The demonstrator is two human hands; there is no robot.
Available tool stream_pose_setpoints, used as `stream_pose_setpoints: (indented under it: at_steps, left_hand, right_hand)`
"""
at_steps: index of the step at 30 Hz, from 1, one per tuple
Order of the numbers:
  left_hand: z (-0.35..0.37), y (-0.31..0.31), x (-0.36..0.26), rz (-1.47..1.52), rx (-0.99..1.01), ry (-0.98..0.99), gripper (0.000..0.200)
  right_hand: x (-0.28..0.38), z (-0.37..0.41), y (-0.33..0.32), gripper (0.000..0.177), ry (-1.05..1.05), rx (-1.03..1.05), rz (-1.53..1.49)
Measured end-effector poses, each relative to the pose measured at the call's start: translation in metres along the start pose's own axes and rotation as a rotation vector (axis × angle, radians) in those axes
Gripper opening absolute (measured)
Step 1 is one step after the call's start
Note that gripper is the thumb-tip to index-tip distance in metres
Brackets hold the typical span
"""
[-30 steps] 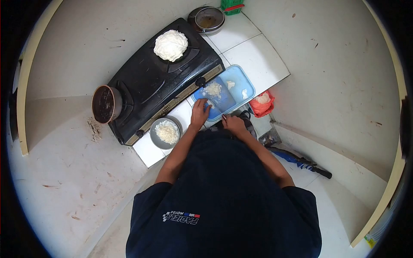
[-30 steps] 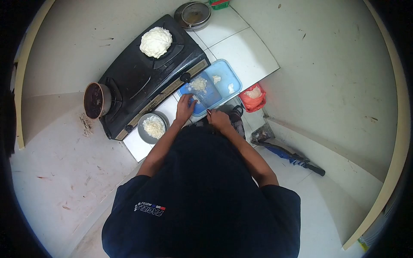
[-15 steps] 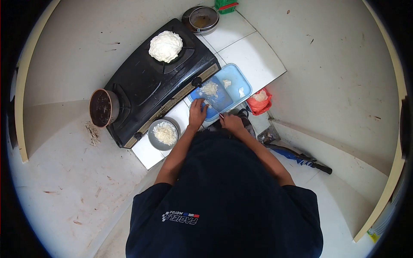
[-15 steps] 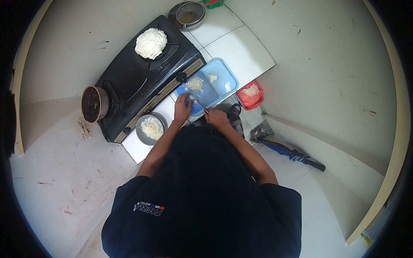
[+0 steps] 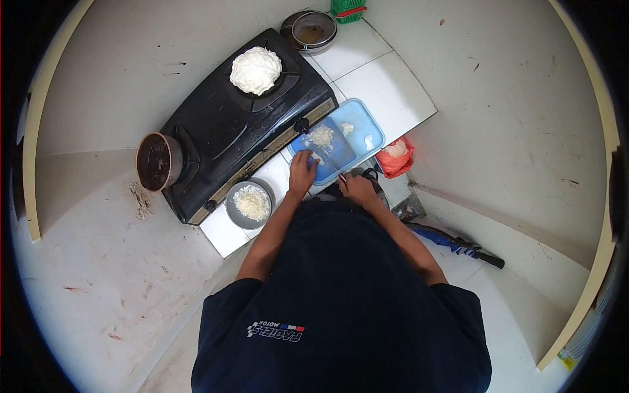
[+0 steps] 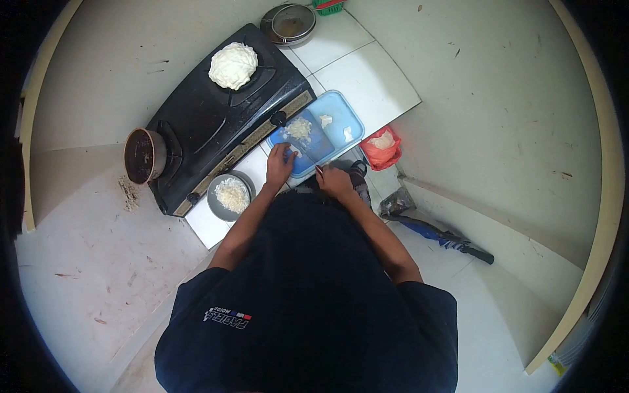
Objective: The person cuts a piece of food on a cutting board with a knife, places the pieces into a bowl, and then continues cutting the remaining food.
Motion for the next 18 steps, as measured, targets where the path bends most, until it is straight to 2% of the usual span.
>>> stream_pose_setpoints:
  at_steps: [10,13,18]
  left_hand:
    - [-0.001,0.001,-0.002,-0.016,-0.005,0.004,0.029]
    - [-0.001,0.001,-0.004,-0.017,0.0,-0.001,0.028]
    - [-0.001,0.004,0.0,-0.016,0.015,-0.01,0.028]
  right_hand:
    - [0.004,0.007,0.002,0.049,-0.012,0.052,-0.028]
    - [0.005,0.005,0.004,0.043,0.032,0.101,0.008]
    - [0.003,0.004,0.01,0.045,-0.01,0.082,-0.041]
Point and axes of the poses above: each hand's wrist, its own z-axis away from the middle knuckle, its own y-axis out of the palm, x = y × z, the point moved 10 cm from there along -z, towards the middle knuckle, and after that the axes turned 11 degrees about y, right-handed, at the moved point
